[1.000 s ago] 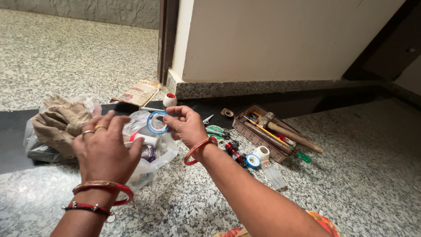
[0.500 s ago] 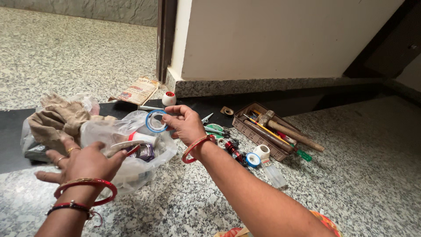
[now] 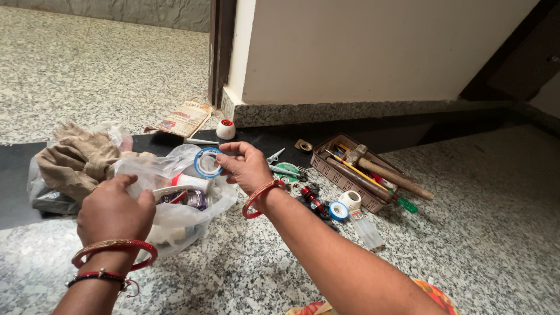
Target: The person sits on the floor and organizes various small items, including tape rolls, a flashlight, a marker, and a grinding disc, into a clear plastic bag. They pick up each item from the floor and place it into the bag one by one.
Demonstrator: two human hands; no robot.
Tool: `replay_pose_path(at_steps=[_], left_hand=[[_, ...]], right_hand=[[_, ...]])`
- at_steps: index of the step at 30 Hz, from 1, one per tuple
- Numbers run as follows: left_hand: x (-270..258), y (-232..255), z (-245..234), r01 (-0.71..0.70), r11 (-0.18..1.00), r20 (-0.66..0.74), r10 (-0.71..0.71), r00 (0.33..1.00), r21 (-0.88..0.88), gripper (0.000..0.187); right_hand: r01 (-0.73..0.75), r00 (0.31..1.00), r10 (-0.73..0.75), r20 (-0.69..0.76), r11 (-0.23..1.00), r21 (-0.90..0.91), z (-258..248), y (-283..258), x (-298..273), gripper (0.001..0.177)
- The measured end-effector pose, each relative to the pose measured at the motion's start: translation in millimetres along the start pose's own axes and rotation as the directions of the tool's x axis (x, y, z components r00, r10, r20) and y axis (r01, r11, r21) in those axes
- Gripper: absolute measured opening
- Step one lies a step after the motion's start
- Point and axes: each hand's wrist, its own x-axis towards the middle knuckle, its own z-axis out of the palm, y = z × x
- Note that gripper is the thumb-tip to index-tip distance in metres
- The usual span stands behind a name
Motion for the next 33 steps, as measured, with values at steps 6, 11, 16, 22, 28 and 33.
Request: replay_pose_path(at_steps=[6, 11, 16, 22, 28, 33], left_hand=[[-2.0, 1.3, -1.2, -0.033, 0.999, -0.024, 0.032, 0.999, -0.044, 0.05], [-0.7, -4.2, 4.4, -0.115, 0.993, -0.056, 0.113, 0.992, -0.029, 0.061], [1.7, -11.5, 11.8, -0.196, 0.98, -0.093, 0.192, 0.977, -0.028, 0.06], [6.2, -13.4, 11.7, -0.158, 0.986, -0.041, 0.156, 0.987, -0.055, 0.068], [8.5, -17.7, 10.5, -0.192, 0.978, -0.012, 0.192, 0.981, -0.082, 0.075], [4.9, -17.7, 7.6, -0.217, 0.969, -0.001, 0.218, 0.976, -0.121, 0.063]], right_hand=[[0.002, 1.0, -0.002, 0.006, 1.0, -0.008, 1.7, 6.8, 6.0, 0.032], [-0.011, 1.0, 0.011, 0.007, 1.0, -0.012, 4.8, 19.6, 13.3, 0.033], [-0.02, 0.996, 0.015, -0.087, 0.998, -0.057, 8.0, 32.7, 24.4, 0.035], [-0.049, 0.979, 0.041, -0.198, 0.998, -0.031, 12.5, 34.9, 30.4, 0.041], [-0.045, 0.973, 0.021, -0.23, 0.994, -0.1, 23.0, 26.9, 22.5, 0.041], [0.0, 0.976, -0.04, -0.213, 0.983, -0.181, 23.0, 23.6, 14.3, 0.024]])
